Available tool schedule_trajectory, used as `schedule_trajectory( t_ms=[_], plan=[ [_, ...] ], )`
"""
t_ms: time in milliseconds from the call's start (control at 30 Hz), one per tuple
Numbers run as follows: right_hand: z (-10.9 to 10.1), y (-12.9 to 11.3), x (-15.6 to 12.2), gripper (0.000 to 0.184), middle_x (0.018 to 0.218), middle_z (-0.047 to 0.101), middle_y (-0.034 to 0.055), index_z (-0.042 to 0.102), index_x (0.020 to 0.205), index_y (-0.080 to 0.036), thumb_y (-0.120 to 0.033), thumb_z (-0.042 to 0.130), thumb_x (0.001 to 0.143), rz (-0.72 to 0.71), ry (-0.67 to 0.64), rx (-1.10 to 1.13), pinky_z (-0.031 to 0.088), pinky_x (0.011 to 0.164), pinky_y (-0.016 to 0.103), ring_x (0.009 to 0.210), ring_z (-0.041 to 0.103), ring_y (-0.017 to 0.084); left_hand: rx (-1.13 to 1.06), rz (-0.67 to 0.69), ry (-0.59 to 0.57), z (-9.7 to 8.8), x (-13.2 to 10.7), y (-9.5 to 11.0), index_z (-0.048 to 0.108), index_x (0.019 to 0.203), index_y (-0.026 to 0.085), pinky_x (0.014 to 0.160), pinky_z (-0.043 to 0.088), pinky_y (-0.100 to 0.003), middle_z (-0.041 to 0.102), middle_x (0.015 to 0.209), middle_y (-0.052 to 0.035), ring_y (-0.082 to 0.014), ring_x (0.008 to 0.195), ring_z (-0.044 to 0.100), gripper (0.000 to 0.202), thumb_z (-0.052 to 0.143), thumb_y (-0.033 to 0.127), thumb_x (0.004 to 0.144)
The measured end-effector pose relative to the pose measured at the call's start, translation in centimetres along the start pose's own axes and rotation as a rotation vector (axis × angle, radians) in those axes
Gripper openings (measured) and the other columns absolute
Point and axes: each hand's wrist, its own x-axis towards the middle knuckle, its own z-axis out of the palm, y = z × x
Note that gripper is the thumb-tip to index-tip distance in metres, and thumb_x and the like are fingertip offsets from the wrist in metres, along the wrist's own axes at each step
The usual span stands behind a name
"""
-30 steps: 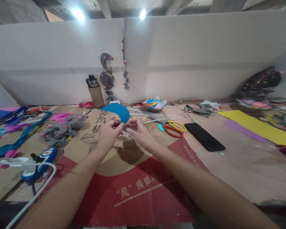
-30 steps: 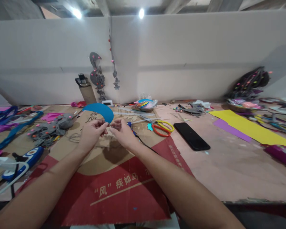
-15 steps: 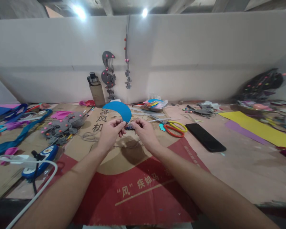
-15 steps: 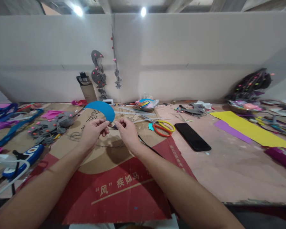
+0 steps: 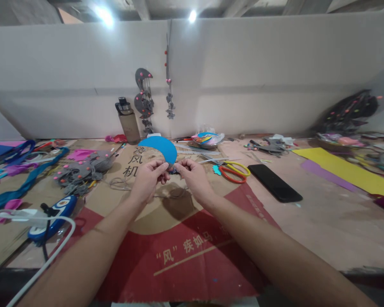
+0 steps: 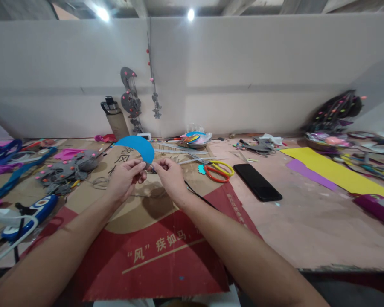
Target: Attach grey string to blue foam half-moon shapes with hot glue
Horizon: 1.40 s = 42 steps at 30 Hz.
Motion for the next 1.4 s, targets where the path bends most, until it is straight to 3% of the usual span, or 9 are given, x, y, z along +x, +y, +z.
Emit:
schedule_trajectory(
  t_ms=[233, 367, 567, 767, 967, 1200, 1400],
  plan=[
    [-0.1, 0.2, -0.2, 0.023, 0.064, 0.056, -0.0028, 0.055, 0.068, -0.018, -0.039, 0.062, 0.069, 0.135, -0.052, 0.190, 0.026, 0.047, 0.023, 0.047, 0.034, 0.006, -0.080, -0.055, -0.097, -0.2, 0.3, -0.2, 0.061, 0.076, 0.012, 0.046, 0.034, -0.017, 0.058, 0.056, -0.0005, -0.0060, 0.048, 0.048, 0.023, 0.066, 0.034, 0.073],
    [-0.3, 0.2, -0.1, 0.024, 0.067, 0.059, -0.0028, 0.054, 0.070, -0.018, -0.040, 0.065, 0.067, 0.185, -0.101, 0.264, 0.019, 0.043, 0.022, 0.043, 0.027, 0.004, -0.137, -0.103, -0.127, -0.5, 0.5, -0.2, 0.059, 0.075, 0.013, 0.045, 0.036, -0.016, 0.060, 0.068, -0.0008, -0.0050, 0.051, 0.049, 0.025, 0.071, 0.033, 0.068],
    [-0.2, -0.1, -0.3, 0.019, 0.060, 0.054, -0.0039, 0.056, 0.066, -0.018, -0.035, 0.065, 0.066, 0.148, -0.136, 0.183, 0.028, 0.049, 0.022, 0.049, 0.037, 0.007, -0.147, -0.149, -0.209, -0.7, 0.7, -0.5, 0.058, 0.081, 0.013, 0.042, 0.033, -0.015, 0.057, 0.066, 0.0013, -0.0041, 0.047, 0.049, 0.028, 0.072, 0.033, 0.068],
    [-0.1, 0.2, -0.2, 0.019, 0.063, 0.056, -0.0020, 0.058, 0.066, -0.017, -0.035, 0.064, 0.067, 0.072, -0.068, 0.126, 0.035, 0.058, 0.025, 0.058, 0.046, 0.010, -0.106, -0.094, -0.164, 0.0, 0.2, -0.8, 0.056, 0.081, 0.014, 0.046, 0.035, -0.018, 0.057, 0.057, 0.0016, -0.0065, 0.048, 0.051, 0.025, 0.068, 0.034, 0.071],
    [-0.2, 0.5, 0.0, 0.020, 0.061, 0.054, -0.0023, 0.060, 0.066, -0.017, -0.037, 0.063, 0.069, 0.030, 0.003, 0.056, 0.035, 0.058, 0.024, 0.059, 0.045, 0.010, -0.010, 0.008, -0.134, 0.6, 0.0, -0.9, 0.054, 0.087, 0.014, 0.050, 0.039, -0.020, 0.062, 0.060, -0.0008, -0.0090, 0.052, 0.054, 0.028, 0.069, 0.030, 0.069],
    [0.0, 0.6, -0.3, 0.022, 0.077, 0.065, 0.0022, 0.064, 0.076, -0.018, -0.038, 0.057, 0.073, 0.009, -0.032, -0.008, 0.041, 0.064, 0.026, 0.070, 0.054, 0.013, 0.101, -0.041, -0.040, 0.6, -0.1, -0.8, 0.055, 0.080, 0.015, 0.041, 0.031, -0.018, 0.059, 0.051, -0.0003, -0.0065, 0.039, 0.045, 0.025, 0.062, 0.039, 0.075],
    [0.2, 1.2, -0.4, 0.021, 0.080, 0.066, 0.0013, 0.062, 0.075, -0.019, -0.039, 0.055, 0.076, -0.056, -0.050, -0.031, 0.043, 0.070, 0.027, 0.074, 0.056, 0.014, -0.018, -0.059, 0.043, 0.6, -0.1, -0.8, 0.059, 0.076, 0.015, 0.040, 0.030, -0.017, 0.056, 0.052, 0.0019, -0.0052, 0.042, 0.045, 0.020, 0.064, 0.034, 0.072]
  ],
)
